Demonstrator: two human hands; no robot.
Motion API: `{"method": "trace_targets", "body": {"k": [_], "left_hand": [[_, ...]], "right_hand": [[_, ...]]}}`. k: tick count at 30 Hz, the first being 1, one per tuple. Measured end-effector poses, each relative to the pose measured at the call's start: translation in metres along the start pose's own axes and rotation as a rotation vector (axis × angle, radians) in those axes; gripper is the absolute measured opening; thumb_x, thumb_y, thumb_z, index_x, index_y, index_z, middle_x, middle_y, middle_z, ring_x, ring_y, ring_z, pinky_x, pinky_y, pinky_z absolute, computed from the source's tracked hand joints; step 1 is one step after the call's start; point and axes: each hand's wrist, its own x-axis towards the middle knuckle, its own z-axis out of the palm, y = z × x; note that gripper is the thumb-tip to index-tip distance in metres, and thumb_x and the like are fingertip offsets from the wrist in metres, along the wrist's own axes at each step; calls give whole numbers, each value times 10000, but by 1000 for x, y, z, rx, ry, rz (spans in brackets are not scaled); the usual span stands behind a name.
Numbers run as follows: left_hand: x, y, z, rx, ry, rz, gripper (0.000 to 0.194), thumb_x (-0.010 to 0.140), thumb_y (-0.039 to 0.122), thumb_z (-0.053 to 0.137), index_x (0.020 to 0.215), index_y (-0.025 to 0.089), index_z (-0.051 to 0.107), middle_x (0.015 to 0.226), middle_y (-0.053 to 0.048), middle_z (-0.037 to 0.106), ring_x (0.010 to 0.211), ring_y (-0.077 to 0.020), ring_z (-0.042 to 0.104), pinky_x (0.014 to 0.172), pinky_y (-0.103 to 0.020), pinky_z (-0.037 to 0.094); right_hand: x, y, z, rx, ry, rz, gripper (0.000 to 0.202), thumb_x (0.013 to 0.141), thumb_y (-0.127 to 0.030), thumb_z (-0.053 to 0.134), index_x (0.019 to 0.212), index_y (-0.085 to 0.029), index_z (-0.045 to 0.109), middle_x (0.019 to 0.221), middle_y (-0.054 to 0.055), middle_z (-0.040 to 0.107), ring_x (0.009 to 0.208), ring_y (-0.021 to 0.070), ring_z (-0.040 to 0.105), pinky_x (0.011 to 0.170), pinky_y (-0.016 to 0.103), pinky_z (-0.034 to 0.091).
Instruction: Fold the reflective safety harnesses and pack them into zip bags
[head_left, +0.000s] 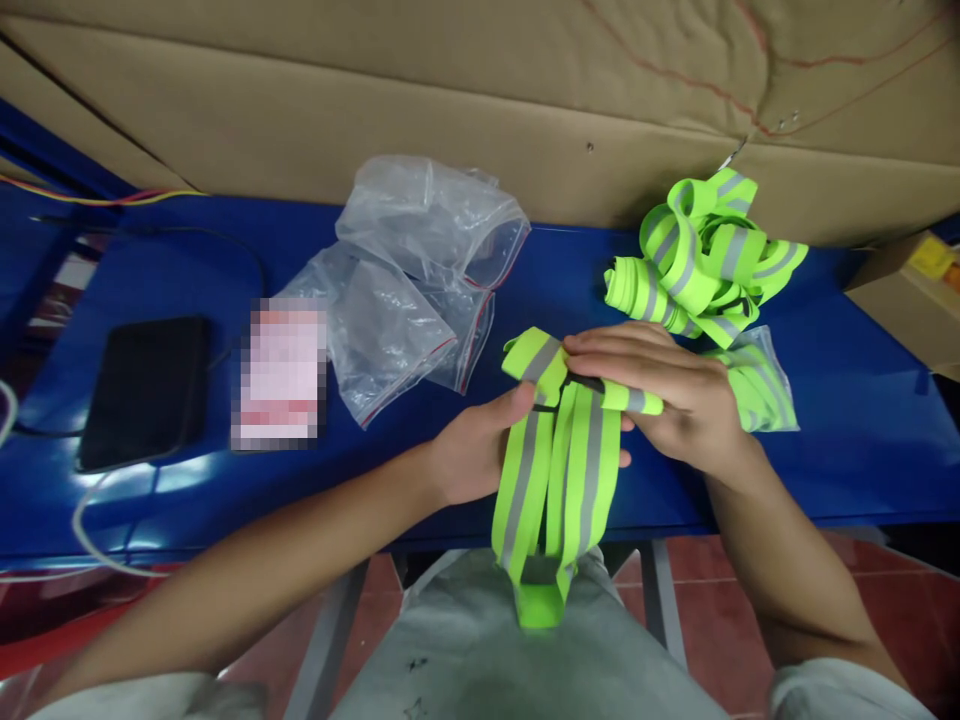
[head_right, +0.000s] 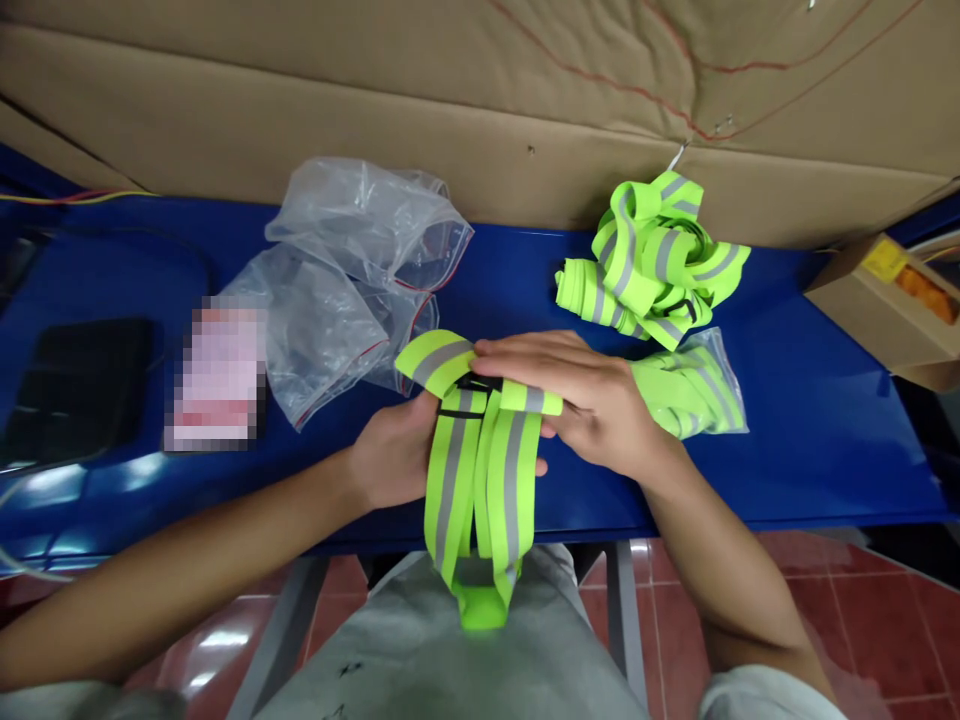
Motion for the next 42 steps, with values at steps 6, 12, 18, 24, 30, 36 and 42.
{"method": "trace_targets", "body": {"k": [6,12,18,24,30,36,42], "left_hand": [[3,4,4,127,182,11,460,825,618,734,1083,239,768,1080,-102,808,1080,-343,748,970,-460,574],[2,2,9,161,327,-12,385,827,347,810,1158,162,741,1055,-121,807,983,-307,764,926,-442,573],[2,2,15,276,434,159,359,737,248,890,1070,210,762,1069,-38,801,1030,-248,728,979,-388,522],[7,-5,0,54,85,-30,411,774,340,853,1152,213,750,1163,-103,783,1123,-312,717,974,-437,535],[2,4,-3,139,-46,-14,762,743,752,725,1238,173,718,1279,-163,736,1190,-355,683,992,-442,527],[0,18,4,173,214,84,438,767,513,836,1038,173,782,981,-85,818,918,-264,765,891,-393,582],[2,28,-7,178,308,115,346,706,112,791,1039,206,799,978,-27,822,899,-199,766,852,-301,599]], "right_hand": [[1,7,-6,-58,-260,3,562,972,-127,534,1491,-344,526,1575,21,519,1519,269,400,1243,539,375],[1,4,-26,232,-445,246,961,829,-366,806,1617,-372,256,1744,-17,133,1613,287,98,1302,493,247],[1,15,-4,263,-170,497,682,822,-470,805,1436,-302,561,1408,51,654,1258,287,652,1008,421,602],[5,0,7,146,45,365,355,838,-335,810,1174,-274,714,955,-7,768,735,167,716,603,268,603],[-7,9,6,-204,192,42,422,923,-122,664,1286,-336,679,1240,0,752,1130,236,726,959,379,614],[-11,12,22,-420,-168,-95,750,938,-34,521,1599,-323,315,1624,58,444,1534,271,372,1261,550,354],[-6,-10,27,-123,-364,8,858,922,-48,441,1643,-272,34,1748,88,85,1620,290,8,1300,660,48]]}}
